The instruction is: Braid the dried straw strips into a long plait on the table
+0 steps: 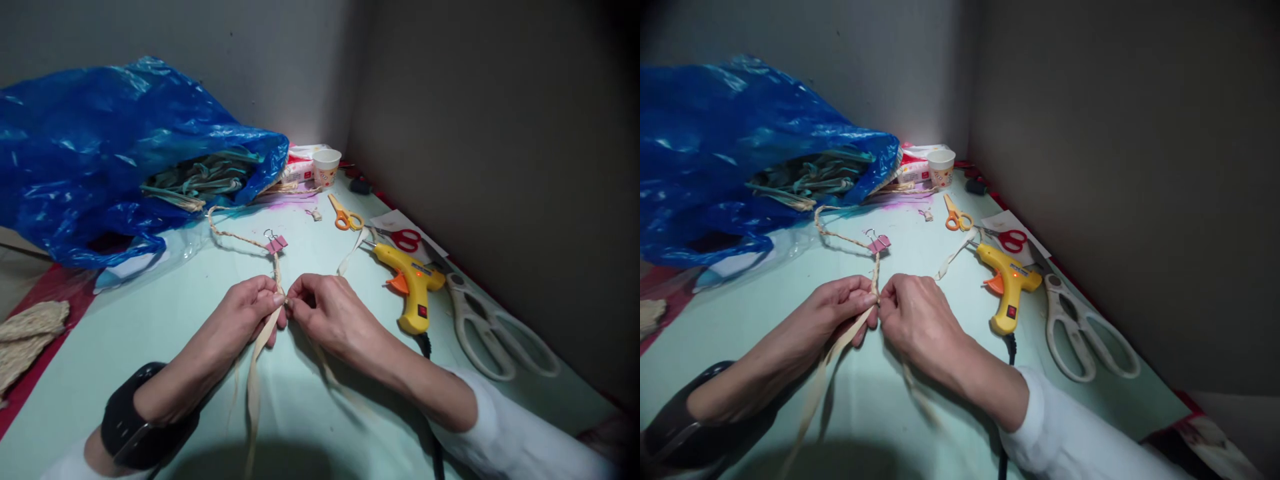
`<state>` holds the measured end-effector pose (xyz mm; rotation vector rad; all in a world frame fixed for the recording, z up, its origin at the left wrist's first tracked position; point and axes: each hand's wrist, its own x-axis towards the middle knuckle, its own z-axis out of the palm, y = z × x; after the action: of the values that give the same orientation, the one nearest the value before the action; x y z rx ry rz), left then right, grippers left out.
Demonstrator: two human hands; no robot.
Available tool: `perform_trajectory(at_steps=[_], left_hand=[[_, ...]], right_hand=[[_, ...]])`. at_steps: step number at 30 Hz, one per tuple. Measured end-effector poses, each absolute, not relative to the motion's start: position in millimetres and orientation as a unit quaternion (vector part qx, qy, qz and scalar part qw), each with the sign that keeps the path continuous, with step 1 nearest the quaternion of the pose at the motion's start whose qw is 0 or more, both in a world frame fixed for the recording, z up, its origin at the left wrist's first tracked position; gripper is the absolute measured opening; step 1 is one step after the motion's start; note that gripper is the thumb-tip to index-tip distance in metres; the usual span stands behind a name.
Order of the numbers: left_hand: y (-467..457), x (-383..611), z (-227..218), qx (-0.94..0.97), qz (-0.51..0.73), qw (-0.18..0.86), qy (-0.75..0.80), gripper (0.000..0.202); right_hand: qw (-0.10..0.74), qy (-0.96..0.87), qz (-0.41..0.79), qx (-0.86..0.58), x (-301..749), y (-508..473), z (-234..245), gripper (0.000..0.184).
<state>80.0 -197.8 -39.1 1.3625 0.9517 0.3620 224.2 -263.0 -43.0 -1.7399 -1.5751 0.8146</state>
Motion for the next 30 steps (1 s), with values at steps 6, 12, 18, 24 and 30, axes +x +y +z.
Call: perform_trajectory(at_steps=[6, 12, 18, 24, 30], left_hand=[[-195.8, 79.6, -42.6, 0.637, 0.151, 0.638, 0.406, 0.012], [-197.1, 77.5, -46.7, 0.639, 0.163, 0.62, 0.425, 0.014], [-196.5, 77.9, -46.4, 0.646, 0.158, 0.627, 0.405, 0.014], [-202.3, 76.7, -42.0, 0.73, 0.163, 0.52, 0.413, 0.01], [-214.9, 76.5, -36.1, 0.797, 0.182, 0.281, 0.503, 0.019]], right_hand=[[0.307, -0.634, 0.31, -0.638, 226.5, -262.5, -49.8, 0.019], [0.325, -0.623, 0.324, -0.633, 226.5, -259.1, -44.5, 0.02], [0.318, -0.601, 0.318, -0.66, 225.8, -257.1, -37.2, 0.017], [0.339, -0.594, 0.321, -0.655, 223.1, -254.8, -44.3, 0.018], [0.359, -0.585, 0.311, -0.658, 217.8, -249.0, -49.0, 0.013]])
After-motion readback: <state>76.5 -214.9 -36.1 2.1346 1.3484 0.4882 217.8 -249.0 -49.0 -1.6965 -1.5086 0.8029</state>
